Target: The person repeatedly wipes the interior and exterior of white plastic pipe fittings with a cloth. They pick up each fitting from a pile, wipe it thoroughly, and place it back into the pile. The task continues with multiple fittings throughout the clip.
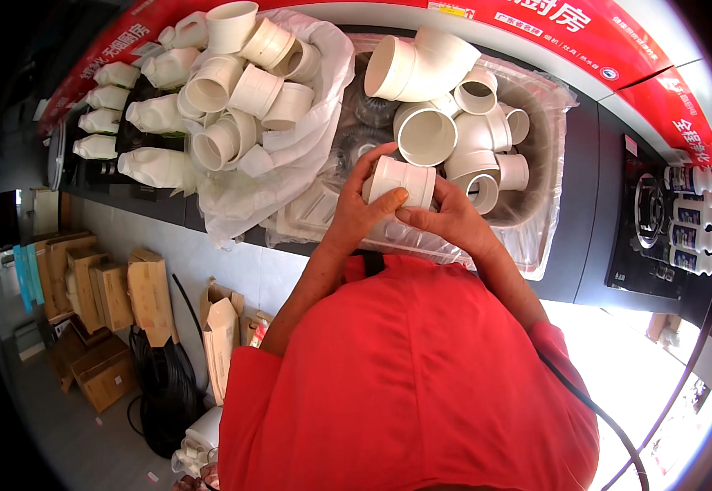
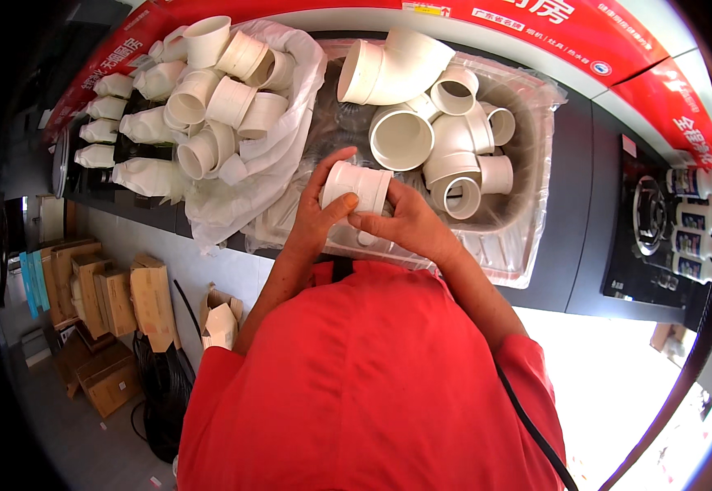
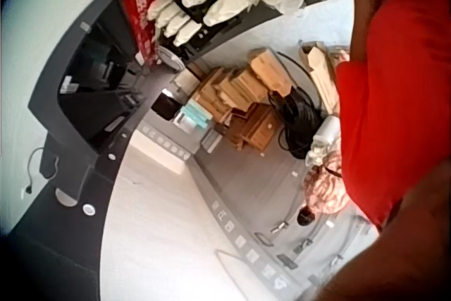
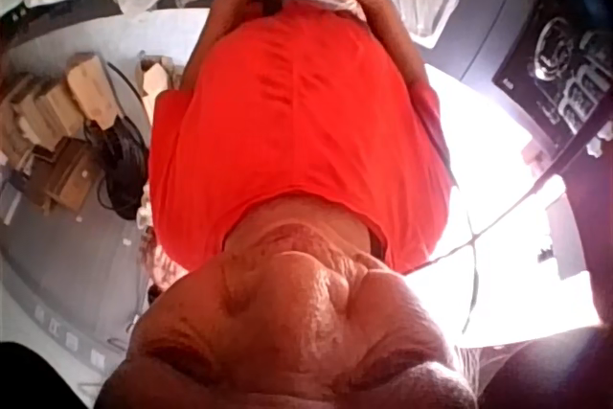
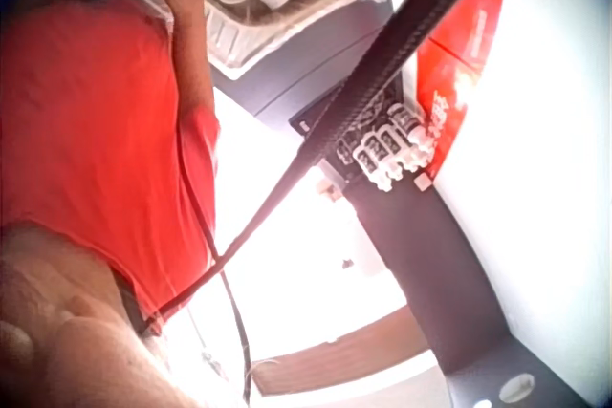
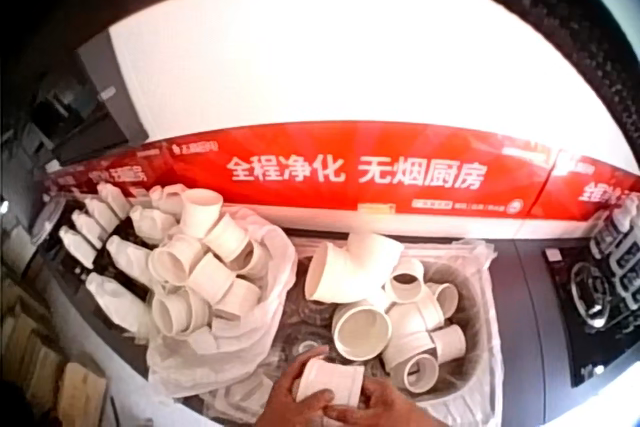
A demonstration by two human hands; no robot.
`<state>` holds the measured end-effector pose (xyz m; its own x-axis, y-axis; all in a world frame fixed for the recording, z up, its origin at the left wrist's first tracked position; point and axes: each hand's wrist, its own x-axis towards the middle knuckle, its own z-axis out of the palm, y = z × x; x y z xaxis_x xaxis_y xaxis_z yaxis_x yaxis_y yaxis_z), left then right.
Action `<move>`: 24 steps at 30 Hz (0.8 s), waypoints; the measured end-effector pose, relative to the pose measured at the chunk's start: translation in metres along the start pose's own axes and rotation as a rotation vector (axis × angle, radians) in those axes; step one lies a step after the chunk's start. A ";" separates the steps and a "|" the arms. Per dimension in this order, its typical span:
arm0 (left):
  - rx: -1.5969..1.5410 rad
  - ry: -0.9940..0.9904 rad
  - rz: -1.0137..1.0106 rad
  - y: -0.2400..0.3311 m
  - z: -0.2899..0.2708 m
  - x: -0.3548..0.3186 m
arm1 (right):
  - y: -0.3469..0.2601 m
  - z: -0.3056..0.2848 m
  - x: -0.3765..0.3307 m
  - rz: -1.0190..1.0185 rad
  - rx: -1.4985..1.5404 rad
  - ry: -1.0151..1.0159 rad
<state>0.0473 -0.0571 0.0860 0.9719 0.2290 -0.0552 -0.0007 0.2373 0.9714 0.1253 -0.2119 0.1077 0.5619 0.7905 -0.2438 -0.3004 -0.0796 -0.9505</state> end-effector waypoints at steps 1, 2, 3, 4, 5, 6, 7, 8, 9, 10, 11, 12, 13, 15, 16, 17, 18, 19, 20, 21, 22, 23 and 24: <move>0.003 0.015 0.016 0.000 -0.001 -0.002 | -0.002 0.004 -0.002 0.029 0.044 0.015; 0.004 0.030 0.032 -0.001 -0.002 -0.003 | -0.004 0.006 -0.004 0.058 0.085 0.031; -0.013 0.045 0.028 -0.001 -0.001 -0.004 | -0.006 0.007 -0.005 0.071 0.086 0.027; -0.031 0.060 0.024 0.000 0.001 -0.005 | -0.007 0.008 -0.007 0.085 0.087 0.023; -0.048 0.076 0.018 0.000 0.002 -0.007 | -0.009 0.009 -0.008 0.100 0.090 0.019; -0.098 0.098 -0.010 0.000 0.002 -0.008 | -0.010 0.009 -0.010 0.110 0.050 -0.009; -0.147 0.120 -0.039 -0.001 0.002 -0.009 | -0.011 0.009 -0.012 0.119 0.010 -0.037; -0.197 0.140 -0.067 -0.001 0.003 -0.009 | -0.011 0.009 -0.014 0.128 -0.030 -0.063; -0.225 0.149 -0.078 0.001 0.004 -0.010 | -0.005 0.009 -0.014 -0.050 -0.176 -0.042; -0.258 0.147 -0.125 0.002 0.004 -0.009 | 0.005 0.010 -0.013 -0.228 -0.321 -0.021; -0.289 0.148 -0.170 0.003 0.004 -0.009 | 0.010 0.012 -0.011 -0.408 -0.465 -0.002; -0.320 0.148 -0.216 0.002 0.003 -0.009 | 0.010 0.009 -0.009 -0.499 -0.596 -0.022; -0.322 0.170 -0.271 -0.001 0.002 -0.007 | 0.008 0.006 -0.005 -0.590 -0.727 -0.042; -0.391 0.156 -0.340 -0.015 -0.004 -0.004 | 0.002 0.006 -0.004 -0.650 -0.859 -0.053; -0.426 0.149 -0.375 -0.020 -0.007 -0.004 | 0.001 0.007 -0.005 -0.621 -0.875 -0.052; -0.448 0.129 -0.362 -0.020 -0.007 -0.003 | 0.002 0.006 -0.005 -0.589 -0.891 -0.049; -0.470 0.109 -0.349 -0.018 -0.008 -0.004 | 0.002 0.005 -0.006 -0.558 -0.908 -0.047; -0.492 0.090 -0.335 -0.017 -0.007 -0.005 | 0.004 0.006 -0.008 -0.389 -0.719 -0.019; -0.386 0.084 -0.242 -0.012 -0.005 -0.006 | 0.006 0.009 -0.009 -0.222 -0.525 0.011; -0.280 0.078 -0.149 -0.004 -0.002 -0.007 | 0.007 0.012 -0.010 -0.058 -0.328 0.040; -0.175 0.071 -0.055 0.000 0.000 -0.007 | 0.007 0.013 -0.007 -0.093 -0.237 0.062; -0.109 0.088 0.024 -0.001 0.000 -0.008 | 0.006 0.015 -0.002 -0.127 -0.149 0.080; -0.044 0.105 0.102 -0.004 0.000 -0.009 | 0.004 0.017 0.000 -0.161 -0.061 0.097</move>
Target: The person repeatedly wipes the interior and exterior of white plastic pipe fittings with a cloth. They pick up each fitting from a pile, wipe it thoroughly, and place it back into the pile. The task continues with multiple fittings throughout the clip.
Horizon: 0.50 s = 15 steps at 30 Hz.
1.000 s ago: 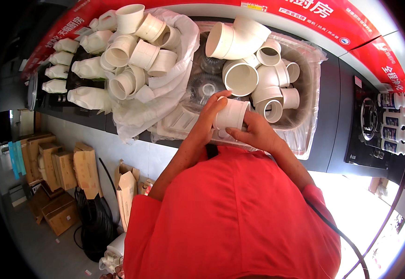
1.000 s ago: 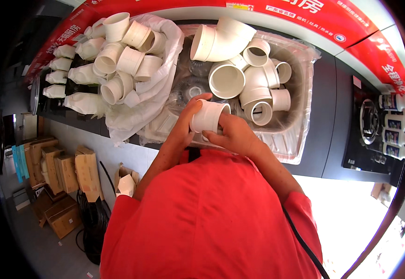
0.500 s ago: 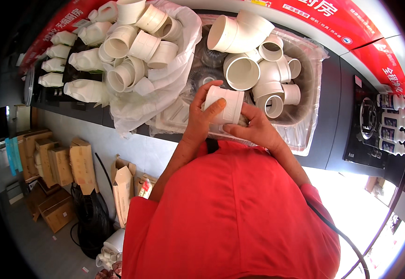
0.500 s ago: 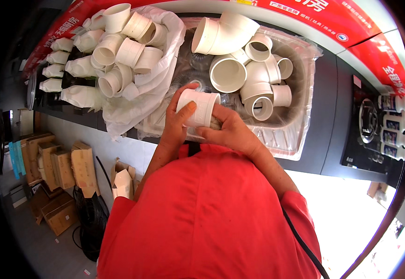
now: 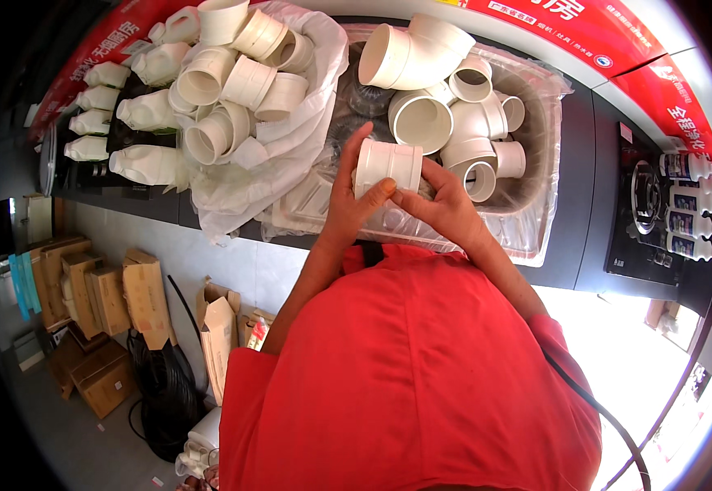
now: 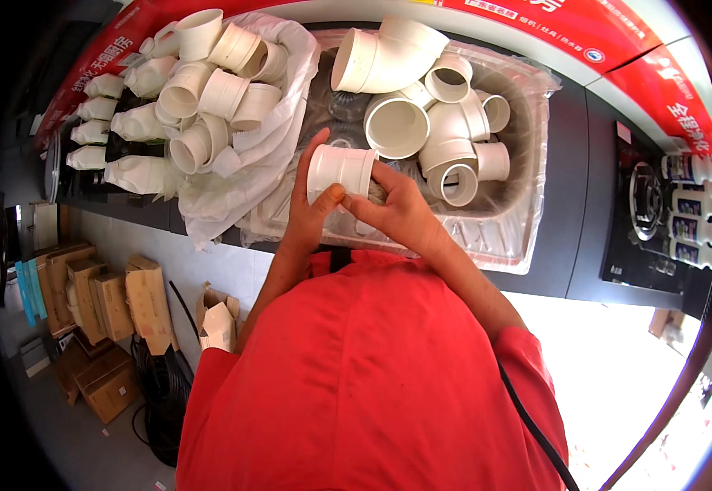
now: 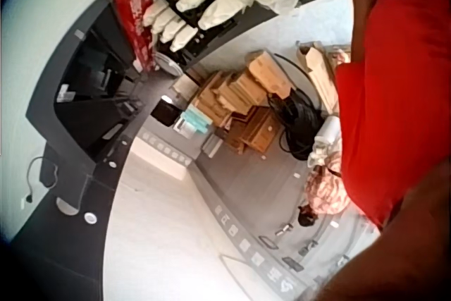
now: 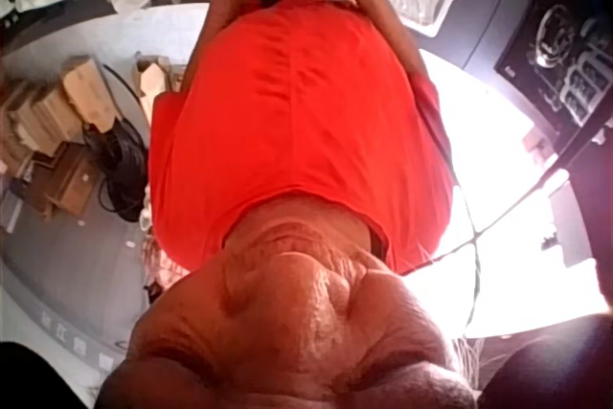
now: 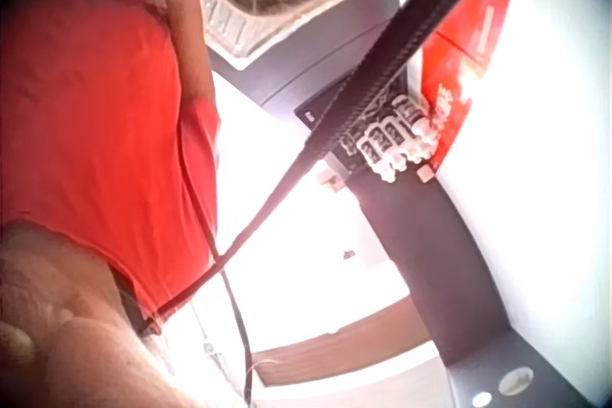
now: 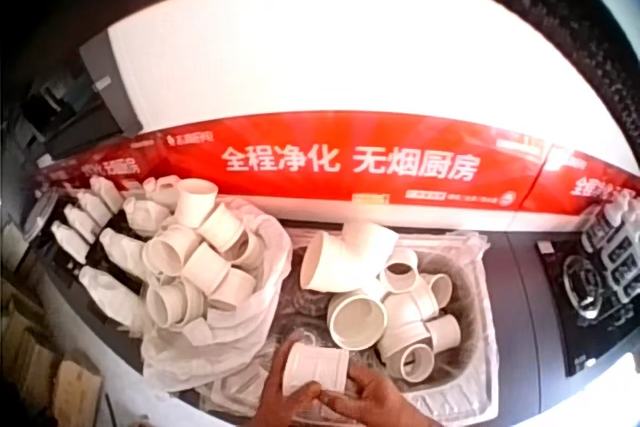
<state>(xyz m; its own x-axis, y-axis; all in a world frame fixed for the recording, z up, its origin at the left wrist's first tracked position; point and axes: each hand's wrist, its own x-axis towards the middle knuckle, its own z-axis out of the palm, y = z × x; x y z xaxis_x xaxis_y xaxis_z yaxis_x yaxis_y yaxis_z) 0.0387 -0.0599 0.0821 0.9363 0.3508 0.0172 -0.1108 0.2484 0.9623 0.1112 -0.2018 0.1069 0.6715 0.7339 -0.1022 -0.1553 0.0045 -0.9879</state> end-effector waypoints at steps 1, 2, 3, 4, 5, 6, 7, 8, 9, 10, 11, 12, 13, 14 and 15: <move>0.062 0.012 0.082 -0.001 0.000 -0.001 | -0.004 0.001 0.000 0.041 0.028 -0.005; 0.062 0.020 0.073 0.000 0.000 -0.001 | -0.009 0.002 0.000 0.084 0.056 -0.010; 0.063 0.029 0.064 0.003 0.000 -0.002 | -0.013 0.003 -0.001 0.126 0.083 -0.015; 0.063 0.038 0.055 0.006 0.001 -0.002 | -0.016 0.003 -0.003 0.109 0.045 -0.044; 0.013 0.054 0.018 0.007 0.002 -0.002 | -0.017 0.003 -0.006 0.093 0.007 -0.075; -0.038 0.069 -0.020 0.008 0.003 -0.003 | -0.018 0.003 -0.008 0.077 -0.030 -0.106; -0.088 0.083 -0.058 0.009 0.004 -0.003 | -0.014 0.002 -0.008 -0.079 -0.196 -0.115; -0.139 0.091 -0.143 0.010 0.003 -0.003 | -0.008 0.001 -0.007 -0.234 -0.362 -0.120; -0.189 0.097 -0.229 0.011 0.002 -0.002 | -0.003 -0.001 -0.006 -0.390 -0.527 -0.125; -0.239 0.103 -0.315 0.012 0.001 -0.001 | -0.002 -0.002 -0.004 -0.422 -0.636 -0.144; -0.288 0.116 -0.379 0.007 -0.001 -0.001 | -0.001 -0.004 -0.002 -0.458 -0.745 -0.169; -0.337 0.128 -0.442 -0.002 -0.004 0.000 | 0.000 -0.004 -0.001 -0.494 -0.854 -0.193; -0.387 0.140 -0.506 -0.007 -0.006 0.000 | 0.002 -0.004 -0.001 -0.496 -0.854 -0.173; -0.388 0.109 -0.523 -0.007 -0.007 0.001 | 0.005 -0.005 -0.001 -0.493 -0.854 -0.149; -0.389 0.078 -0.539 -0.006 -0.010 0.001 | 0.008 -0.005 -0.002 -0.491 -0.854 -0.126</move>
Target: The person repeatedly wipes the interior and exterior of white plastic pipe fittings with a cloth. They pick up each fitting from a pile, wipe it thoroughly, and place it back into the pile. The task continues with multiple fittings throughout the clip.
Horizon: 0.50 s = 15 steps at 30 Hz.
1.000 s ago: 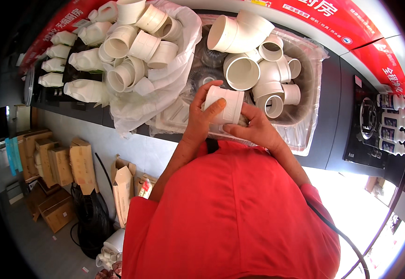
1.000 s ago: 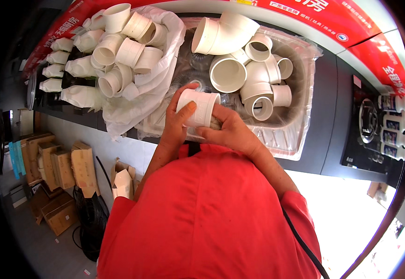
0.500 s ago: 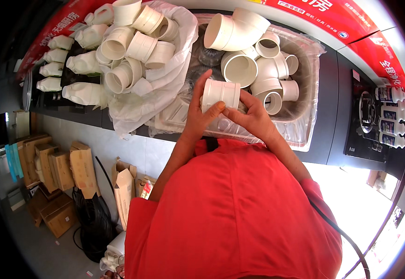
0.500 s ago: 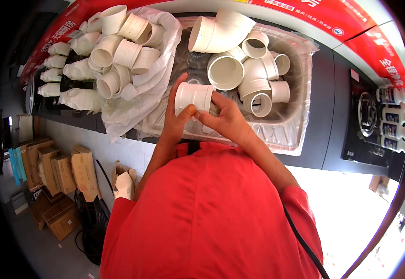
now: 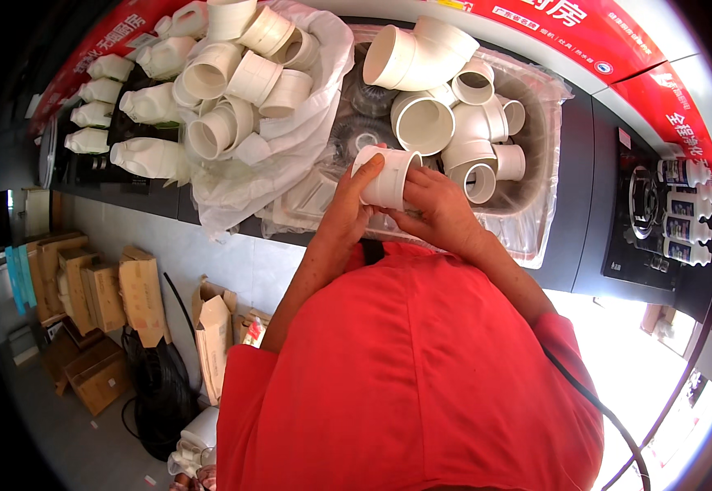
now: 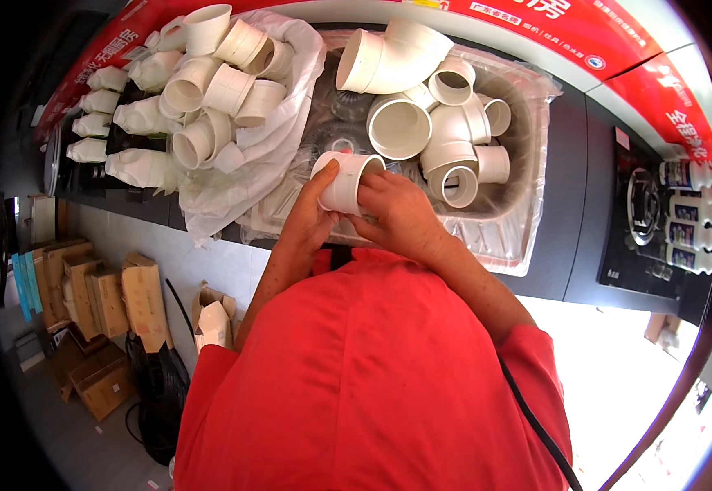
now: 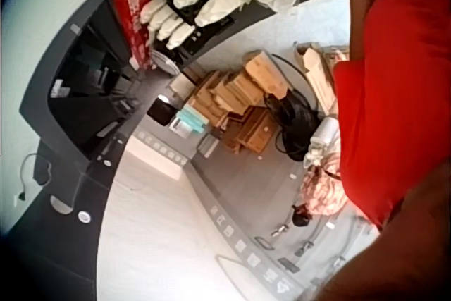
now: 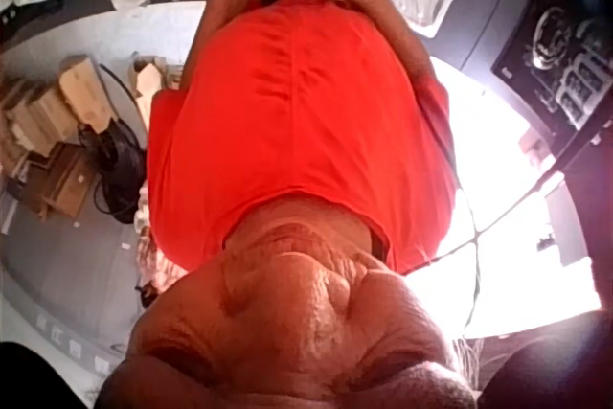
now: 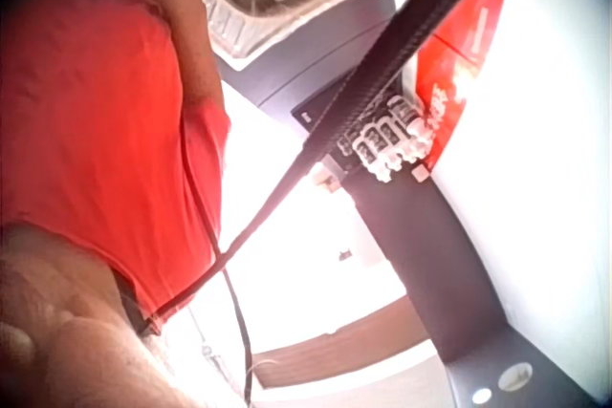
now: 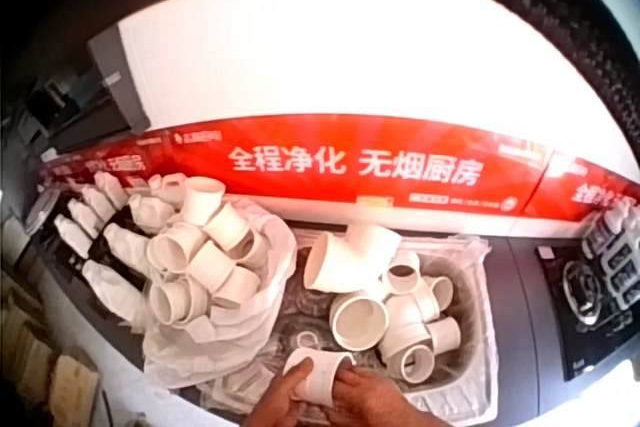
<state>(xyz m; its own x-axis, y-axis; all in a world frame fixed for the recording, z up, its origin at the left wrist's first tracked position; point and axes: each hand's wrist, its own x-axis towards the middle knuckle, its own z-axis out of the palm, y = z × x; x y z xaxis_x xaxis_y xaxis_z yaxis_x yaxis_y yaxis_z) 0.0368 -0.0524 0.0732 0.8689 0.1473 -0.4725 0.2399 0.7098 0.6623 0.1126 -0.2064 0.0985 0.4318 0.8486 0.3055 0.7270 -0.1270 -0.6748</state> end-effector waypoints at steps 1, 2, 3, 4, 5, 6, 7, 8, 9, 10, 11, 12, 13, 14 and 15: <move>0.007 -0.025 -0.021 0.001 -0.001 0.000 | 0.003 0.003 -0.002 0.112 0.233 0.012; 0.050 -0.030 0.050 0.001 -0.001 -0.001 | 0.005 0.007 -0.003 0.224 0.469 0.027; 0.092 -0.034 0.122 0.002 0.001 -0.003 | 0.006 0.009 -0.003 0.335 0.704 0.041; 0.135 -0.038 0.194 0.004 0.003 -0.004 | 0.006 0.007 -0.003 0.434 0.787 0.030; 0.269 -0.035 0.360 0.004 0.005 -0.006 | 0.000 0.000 0.003 0.534 0.867 0.016; 0.405 -0.033 0.524 0.004 0.008 -0.007 | -0.007 -0.006 0.007 0.636 0.946 0.005; 0.540 -0.031 0.688 0.004 0.009 -0.008 | -0.011 -0.010 0.010 0.669 0.955 0.000; 0.499 -0.018 0.665 0.004 0.010 -0.009 | -0.015 -0.013 0.013 0.700 0.966 -0.007; 0.457 -0.004 0.643 0.003 0.010 -0.009 | -0.018 -0.013 0.014 0.730 0.977 -0.014; 0.415 0.009 0.621 0.003 0.010 -0.009 | -0.021 -0.010 0.015 0.677 0.926 0.008; 0.355 0.025 0.589 0.002 0.010 -0.010 | -0.024 -0.007 0.014 0.626 0.875 0.030; 0.295 0.041 0.557 0.001 0.010 -0.010 | -0.025 -0.005 0.013 0.575 0.824 0.051; 0.235 0.056 0.524 0.001 0.010 -0.010 | -0.023 0.000 0.012 0.480 0.780 0.051; 0.200 0.067 0.472 0.003 0.013 -0.012 | -0.018 0.007 0.009 0.389 0.732 0.051; 0.165 0.078 0.419 0.009 0.017 -0.015 | -0.015 0.011 0.006 0.299 0.684 0.051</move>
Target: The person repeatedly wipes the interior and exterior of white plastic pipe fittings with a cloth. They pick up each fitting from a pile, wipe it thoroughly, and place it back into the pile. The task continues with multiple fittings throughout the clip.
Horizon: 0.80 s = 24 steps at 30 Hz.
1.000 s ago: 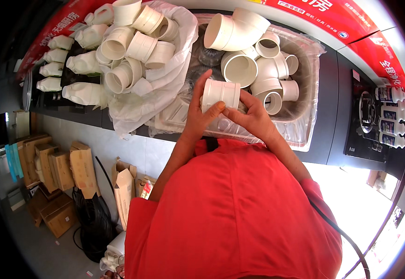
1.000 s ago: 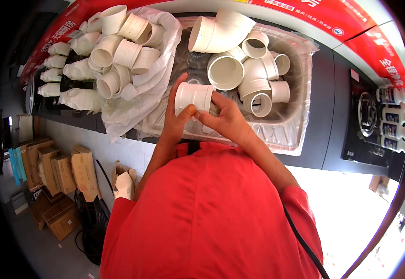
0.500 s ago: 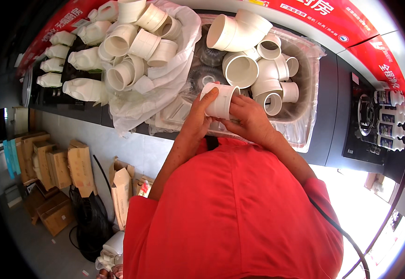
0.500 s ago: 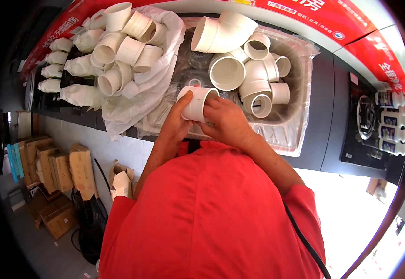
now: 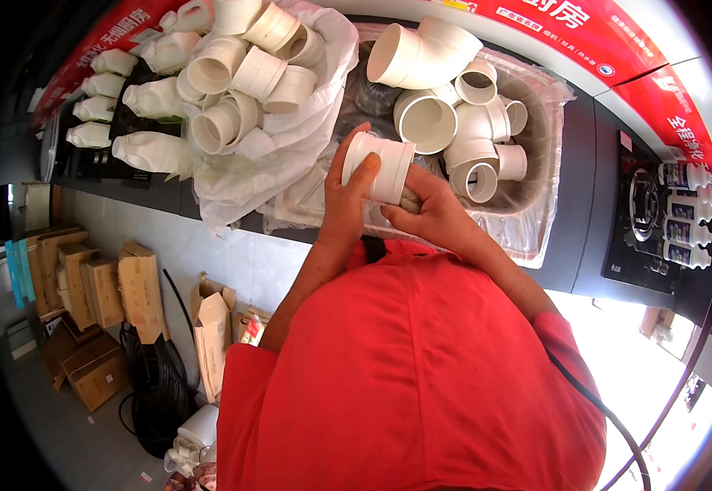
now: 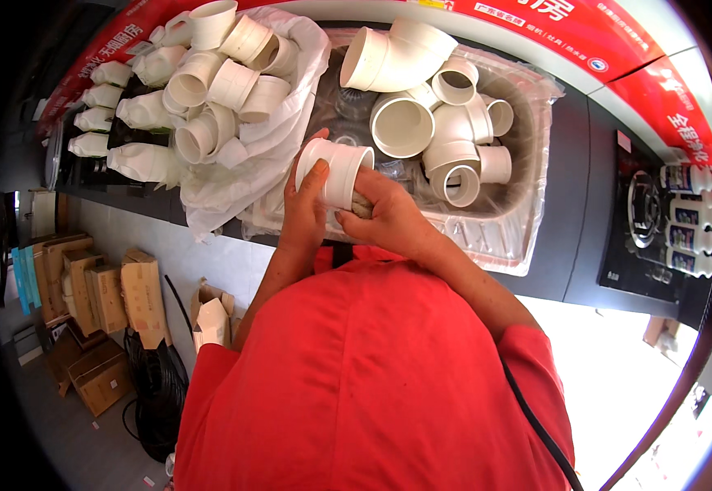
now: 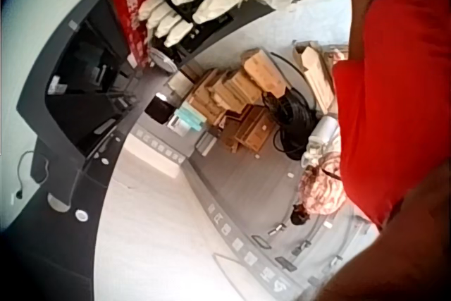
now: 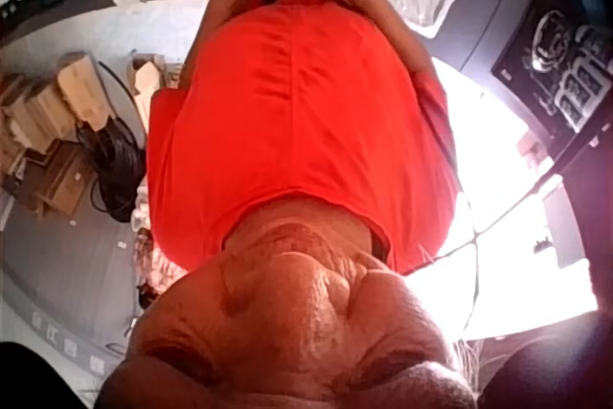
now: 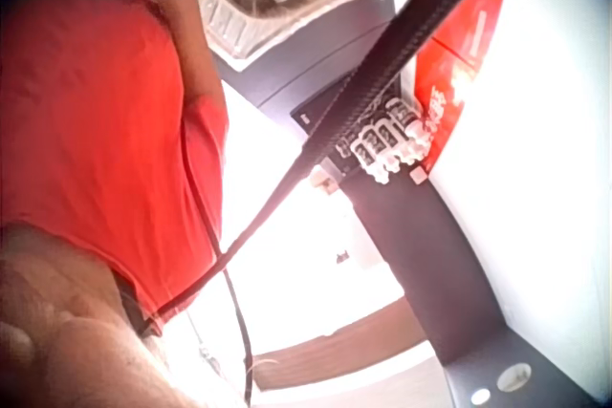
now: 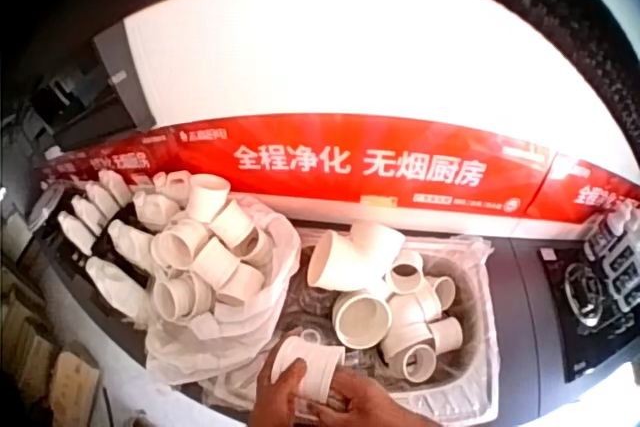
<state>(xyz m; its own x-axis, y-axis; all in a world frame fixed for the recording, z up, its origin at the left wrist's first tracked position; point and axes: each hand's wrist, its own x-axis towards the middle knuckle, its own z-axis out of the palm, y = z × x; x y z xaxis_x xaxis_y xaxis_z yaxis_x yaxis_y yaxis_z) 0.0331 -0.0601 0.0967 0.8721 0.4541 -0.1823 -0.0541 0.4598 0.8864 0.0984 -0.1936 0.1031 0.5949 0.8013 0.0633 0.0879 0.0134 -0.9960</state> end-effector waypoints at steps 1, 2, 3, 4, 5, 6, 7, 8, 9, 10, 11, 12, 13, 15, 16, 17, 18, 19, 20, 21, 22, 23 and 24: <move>-0.030 0.013 -0.055 0.004 0.002 -0.001 | 0.002 -0.008 -0.003 0.011 -0.215 -0.135; -0.061 0.032 -0.066 0.000 0.001 -0.001 | 0.001 -0.009 -0.004 -0.013 -0.277 -0.138; -0.091 0.052 -0.077 -0.006 0.000 0.000 | -0.003 -0.009 -0.006 -0.037 -0.339 -0.141; -0.122 0.071 -0.088 -0.009 -0.001 0.001 | -0.006 -0.010 -0.007 -0.061 -0.401 -0.144; -0.097 0.057 -0.117 -0.006 0.000 0.001 | -0.006 -0.012 -0.007 -0.035 -0.322 -0.160; -0.071 0.043 -0.147 0.000 0.002 0.002 | -0.005 -0.016 -0.006 -0.010 -0.242 -0.175; -0.046 0.029 -0.176 0.004 0.002 0.002 | -0.005 -0.020 -0.005 0.016 -0.163 -0.190; -0.055 0.016 -0.192 0.003 -0.001 0.004 | -0.009 -0.023 -0.004 0.060 -0.088 -0.216; -0.064 0.003 -0.207 0.001 -0.004 0.005 | -0.014 -0.028 -0.003 0.103 -0.014 -0.243; -0.073 -0.010 -0.223 0.000 -0.006 0.006 | -0.017 -0.032 -0.002 0.147 0.061 -0.269; -0.078 -0.020 -0.239 0.001 -0.005 0.006 | -0.012 -0.036 -0.001 0.172 0.130 -0.311; -0.082 -0.030 -0.255 0.003 -0.004 0.005 | -0.010 -0.038 0.000 0.197 0.218 -0.313; -0.086 -0.040 -0.272 0.004 -0.003 0.004 | -0.009 -0.039 0.000 0.222 0.307 -0.314; -0.101 -0.038 -0.271 -0.002 -0.004 0.004 | -0.010 -0.039 0.001 0.253 0.352 -0.303; -0.109 -0.038 -0.271 -0.004 -0.004 0.005 | -0.012 -0.037 0.001 0.259 0.309 -0.290; -0.093 -0.023 -0.273 -0.004 -0.003 0.005 | -0.013 -0.034 0.000 0.265 0.265 -0.276; -0.076 -0.009 -0.274 -0.002 -0.001 0.004 | -0.014 -0.029 -0.001 0.252 0.246 -0.245; -0.060 0.005 -0.275 -0.002 0.000 0.004 | -0.015 -0.022 -0.003 0.240 0.227 -0.214; -0.055 0.015 -0.267 -0.002 0.000 0.005 | -0.016 -0.017 -0.003 0.227 0.207 -0.182; -0.050 0.024 -0.258 -0.003 0.000 0.005 | -0.013 -0.014 -0.004 0.192 0.138 -0.160; -0.045 0.034 -0.249 -0.004 0.000 0.006 | -0.005 -0.011 -0.005 0.158 0.070 -0.137; -0.030 0.033 -0.247 -0.005 -0.002 0.006 | 0.001 -0.008 -0.006 0.125 0.003 -0.116; -0.014 0.033 -0.246 -0.006 -0.003 0.007 | 0.007 -0.007 -0.008 0.048 -0.136 -0.095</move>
<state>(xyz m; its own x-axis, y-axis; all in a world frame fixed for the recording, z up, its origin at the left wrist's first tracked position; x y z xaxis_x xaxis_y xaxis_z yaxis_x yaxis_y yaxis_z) 0.0379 -0.0575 0.0890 0.8436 0.3516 -0.4058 0.1507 0.5703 0.8075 0.1002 -0.2042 0.0965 0.5237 0.8519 0.0034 0.1727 -0.1023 -0.9797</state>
